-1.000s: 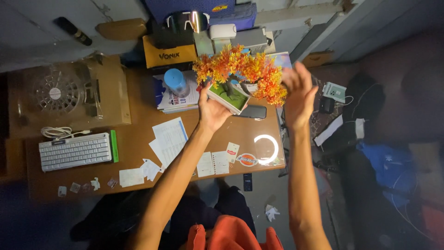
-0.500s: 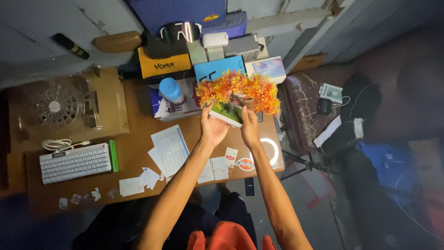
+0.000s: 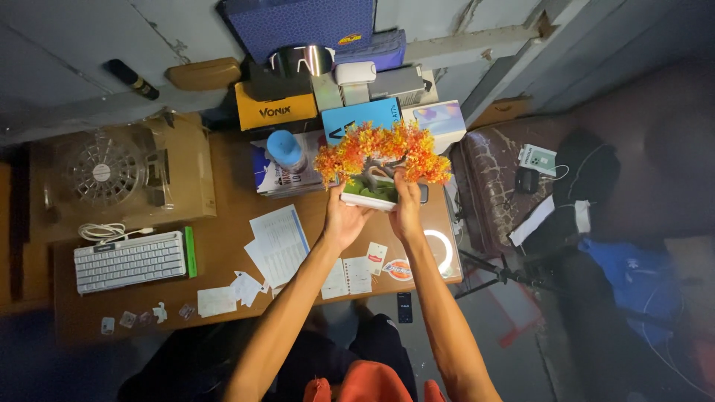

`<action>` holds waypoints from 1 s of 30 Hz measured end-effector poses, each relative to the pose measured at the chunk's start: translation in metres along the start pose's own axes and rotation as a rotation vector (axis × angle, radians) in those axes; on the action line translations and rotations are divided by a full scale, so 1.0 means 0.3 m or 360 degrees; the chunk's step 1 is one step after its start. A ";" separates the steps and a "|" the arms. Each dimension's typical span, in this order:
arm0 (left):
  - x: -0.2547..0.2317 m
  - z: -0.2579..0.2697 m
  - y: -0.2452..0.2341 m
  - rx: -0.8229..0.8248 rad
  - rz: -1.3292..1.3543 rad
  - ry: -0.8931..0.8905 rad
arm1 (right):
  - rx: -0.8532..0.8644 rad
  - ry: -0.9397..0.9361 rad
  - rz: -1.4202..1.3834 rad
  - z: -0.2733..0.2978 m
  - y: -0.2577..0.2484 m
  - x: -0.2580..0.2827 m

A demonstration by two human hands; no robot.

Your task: Organizing various small items and electronics boxes on a desk and storage unit.

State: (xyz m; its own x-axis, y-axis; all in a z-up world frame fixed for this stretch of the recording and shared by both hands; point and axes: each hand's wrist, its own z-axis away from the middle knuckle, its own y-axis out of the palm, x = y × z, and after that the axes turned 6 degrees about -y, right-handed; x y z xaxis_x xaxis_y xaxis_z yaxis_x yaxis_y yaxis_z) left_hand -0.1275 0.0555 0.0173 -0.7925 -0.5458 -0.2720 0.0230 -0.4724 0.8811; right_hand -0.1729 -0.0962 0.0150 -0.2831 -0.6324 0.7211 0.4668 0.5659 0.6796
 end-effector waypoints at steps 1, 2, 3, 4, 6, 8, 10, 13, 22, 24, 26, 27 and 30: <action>0.000 -0.006 -0.007 -0.0035 -0.0041 0.0005 | 0.0026 0.0015 0.0010 -0.001 0.000 0.001; 0.000 -0.012 -0.013 -0.0070 -0.0083 0.0010 | 0.0051 0.0030 0.0020 -0.001 -0.001 0.001; -0.001 -0.010 -0.002 -0.0069 -0.0085 0.0008 | 0.0050 0.0028 0.0019 0.006 0.018 0.021; -0.003 -0.008 0.011 -0.0141 -0.0173 0.0007 | -0.0016 0.0059 0.0094 0.013 0.037 0.043; -0.005 -0.013 0.024 -0.0207 -0.0267 0.0000 | -0.0086 0.0081 0.0166 0.014 0.042 0.071; -0.003 -0.021 0.024 -0.0216 -0.0400 0.0019 | 0.0006 0.0121 0.0380 0.010 0.009 0.084; 0.004 -0.048 -0.015 -0.0127 -0.0428 0.0019 | 0.0047 0.0073 0.0406 0.011 -0.005 0.096; 0.011 -0.099 -0.027 -0.0078 -0.0426 0.0027 | 0.0131 0.0007 0.0449 0.002 -0.029 0.120; -0.007 -0.291 0.070 0.0099 -0.0536 0.0080 | 0.0170 -0.0127 0.0781 -0.068 -0.035 0.308; -0.009 -0.338 0.098 0.0128 -0.0563 0.0065 | 0.0124 -0.0142 0.0835 -0.078 -0.002 0.376; -0.007 -0.394 0.100 0.0265 -0.0486 0.0038 | 0.0072 -0.0165 0.0808 -0.073 0.064 0.471; -0.011 -0.406 0.121 0.0270 -0.0488 0.0033 | 0.0067 -0.0171 0.0808 -0.092 0.055 0.487; -0.026 -0.413 0.209 0.0314 -0.0514 0.0023 | -0.0046 -0.0072 0.0930 -0.159 0.001 0.503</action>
State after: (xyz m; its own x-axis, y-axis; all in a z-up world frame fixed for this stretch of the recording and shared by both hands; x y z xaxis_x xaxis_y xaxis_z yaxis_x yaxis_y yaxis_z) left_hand -0.0445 -0.0556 0.0268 -0.7311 -0.4008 -0.5521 -0.3456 -0.4801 0.8063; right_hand -0.1756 -0.2166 0.1175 -0.0070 -0.1961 0.9806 0.5785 0.7990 0.1639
